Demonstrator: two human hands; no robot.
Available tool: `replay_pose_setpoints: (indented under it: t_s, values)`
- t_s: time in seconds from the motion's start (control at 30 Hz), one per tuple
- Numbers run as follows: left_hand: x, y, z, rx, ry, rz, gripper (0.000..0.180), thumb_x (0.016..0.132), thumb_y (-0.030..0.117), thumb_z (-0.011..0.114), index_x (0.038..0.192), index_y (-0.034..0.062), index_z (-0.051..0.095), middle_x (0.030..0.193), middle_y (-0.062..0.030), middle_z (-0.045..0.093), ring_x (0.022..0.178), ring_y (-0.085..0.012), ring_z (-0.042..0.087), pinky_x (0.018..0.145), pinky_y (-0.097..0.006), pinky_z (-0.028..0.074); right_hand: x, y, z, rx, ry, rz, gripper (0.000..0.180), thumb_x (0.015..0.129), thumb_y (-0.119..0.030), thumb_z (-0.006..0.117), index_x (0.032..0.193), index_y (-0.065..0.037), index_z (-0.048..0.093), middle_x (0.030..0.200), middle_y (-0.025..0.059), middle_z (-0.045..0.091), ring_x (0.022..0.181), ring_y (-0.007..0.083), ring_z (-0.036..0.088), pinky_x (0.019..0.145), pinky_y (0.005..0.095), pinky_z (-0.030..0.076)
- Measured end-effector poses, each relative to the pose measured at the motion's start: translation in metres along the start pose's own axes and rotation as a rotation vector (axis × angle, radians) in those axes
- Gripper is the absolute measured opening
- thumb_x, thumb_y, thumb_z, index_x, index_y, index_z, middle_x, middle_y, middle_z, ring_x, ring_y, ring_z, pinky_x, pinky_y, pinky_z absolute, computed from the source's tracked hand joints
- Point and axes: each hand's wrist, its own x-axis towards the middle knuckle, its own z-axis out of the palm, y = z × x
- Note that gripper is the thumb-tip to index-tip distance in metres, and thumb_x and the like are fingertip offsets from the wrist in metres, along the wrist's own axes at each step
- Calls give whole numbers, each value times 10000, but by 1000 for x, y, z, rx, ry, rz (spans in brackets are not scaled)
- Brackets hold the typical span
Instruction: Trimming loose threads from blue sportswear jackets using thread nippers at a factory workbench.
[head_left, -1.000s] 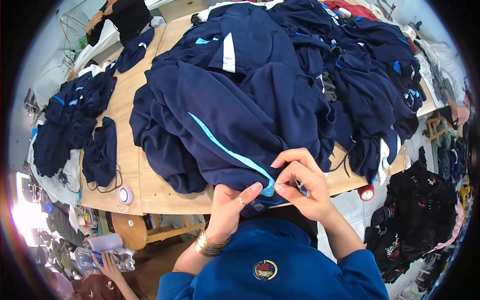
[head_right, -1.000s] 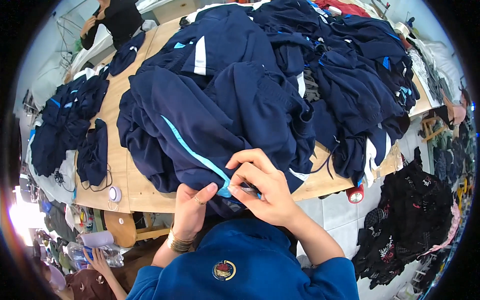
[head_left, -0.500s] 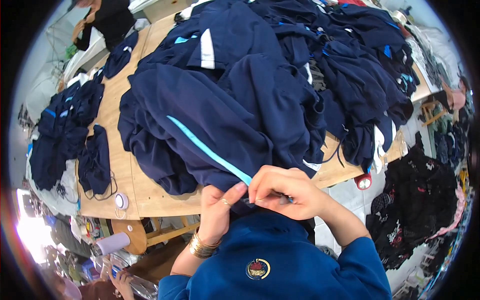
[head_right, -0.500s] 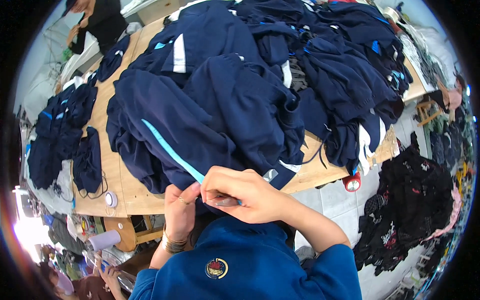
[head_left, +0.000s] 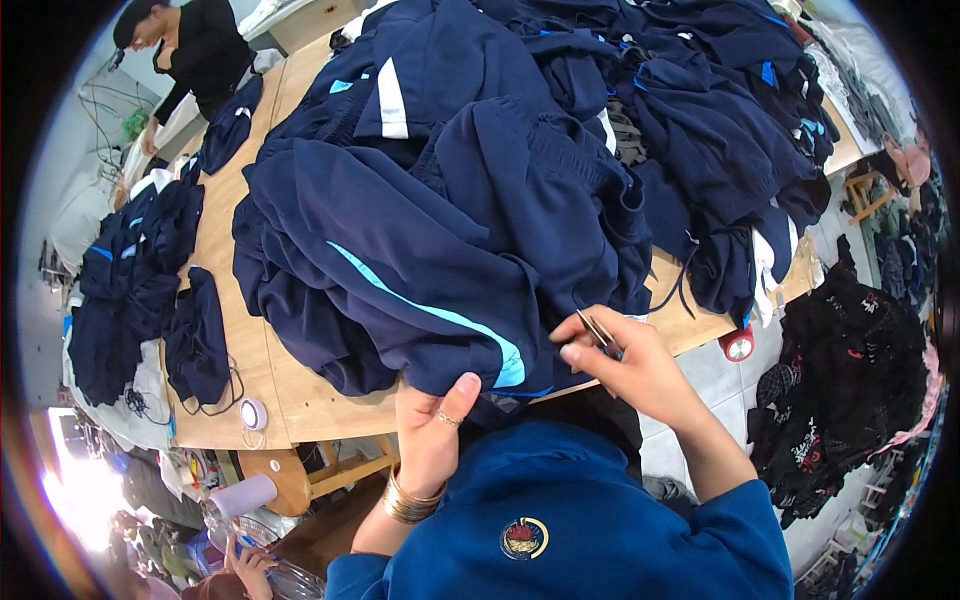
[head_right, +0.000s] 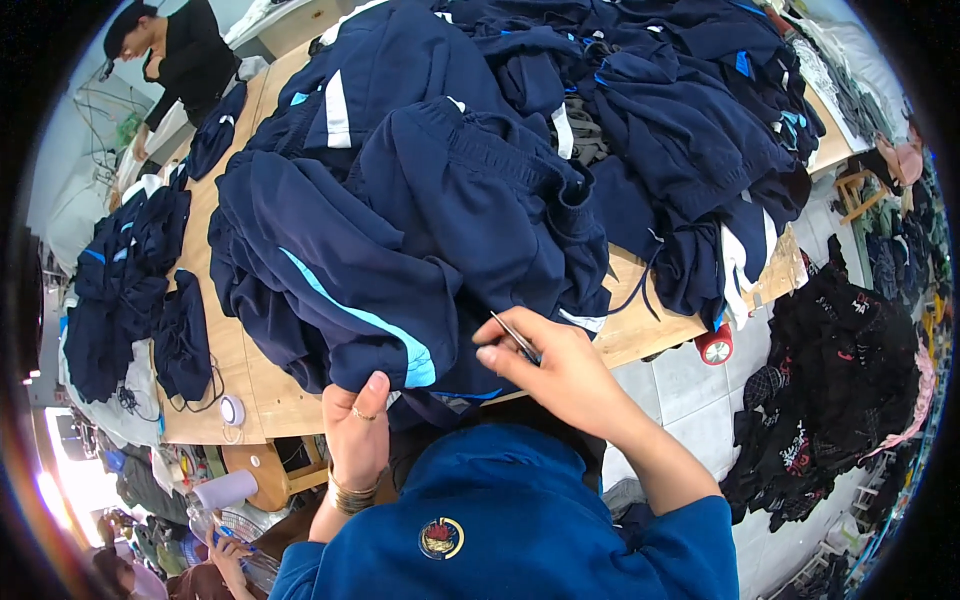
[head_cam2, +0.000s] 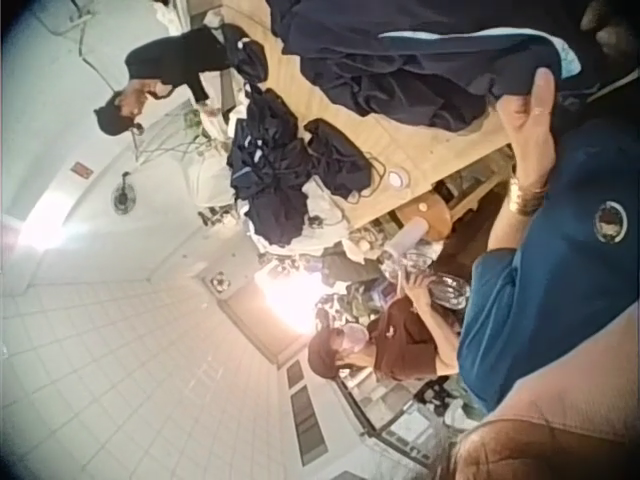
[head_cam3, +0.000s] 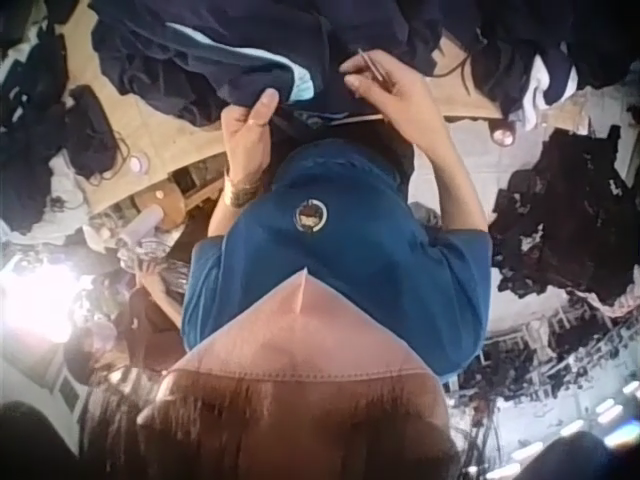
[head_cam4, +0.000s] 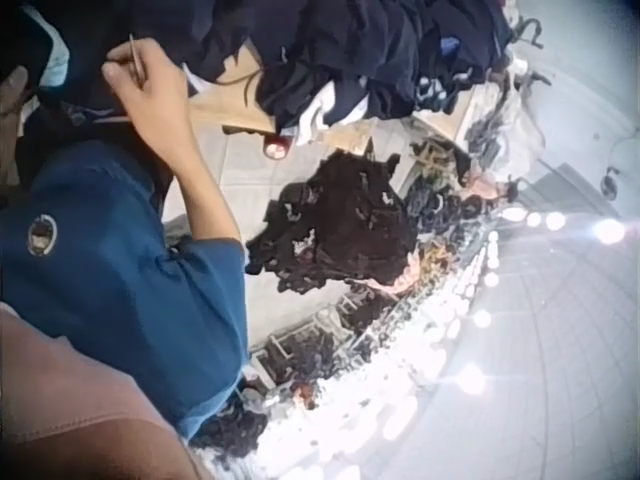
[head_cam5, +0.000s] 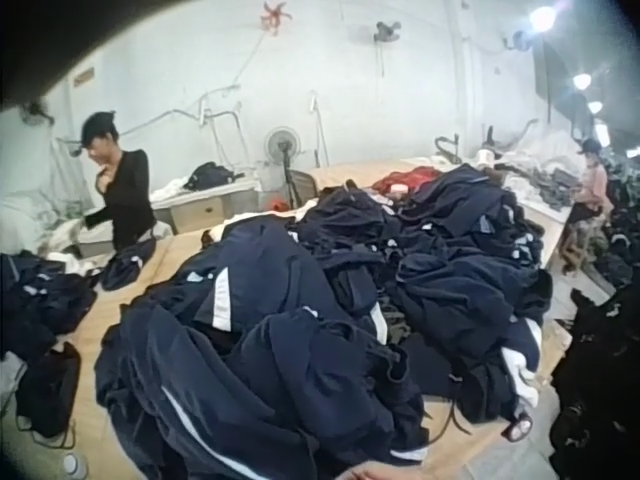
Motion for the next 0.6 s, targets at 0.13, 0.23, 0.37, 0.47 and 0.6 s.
replay_pose_setpoints:
  t_s: [0.13, 0.23, 0.37, 0.47, 0.6]
  values:
    - [-8, -4, 7, 34, 44, 83, 152, 806, 52, 600, 941, -18, 591, 880, -29, 602, 781, -87, 541, 726, -215, 419, -16, -13, 8, -118, 57, -144, 235, 856, -141, 513, 1069, -43, 530, 795, 79, 584, 728, 118, 578, 635, 241, 446]
    - [-11, -10, 8, 98, 129, 81, 168, 793, 83, 605, 926, -17, 581, 868, -61, 610, 783, -137, 554, 734, -277, 431, -20, -24, 13, 137, -162, 74, 256, 896, -180, 460, 1115, -51, 495, 803, 98, 610, 575, 120, 592, 534, 223, 465]
    - [-15, -12, 14, -25, 159, 107, 148, 783, 16, 616, 917, -26, 571, 898, -65, 607, 792, -106, 556, 741, -236, 430, -19, -19, 23, 240, -214, 77, 189, 889, -205, 483, 957, -30, 502, 762, 92, 613, 583, 133, 607, 522, 215, 456]
    - [-19, -15, 10, -6, 161, 132, 152, 779, 7, 612, 920, -24, 565, 900, -72, 606, 808, -116, 559, 751, -243, 431, -14, -16, 30, 211, -249, 9, 181, 867, -188, 522, 900, -10, 528, 731, 79, 623, 574, 134, 615, 507, 194, 449]
    - [-20, -12, 7, -132, 164, 30, 157, 779, 10, 605, 930, -20, 572, 905, -70, 608, 820, -120, 560, 761, -249, 432, -8, -17, 35, 165, -271, 44, 168, 846, -163, 556, 865, 3, 567, 710, 63, 632, 563, 131, 619, 479, 179, 441]
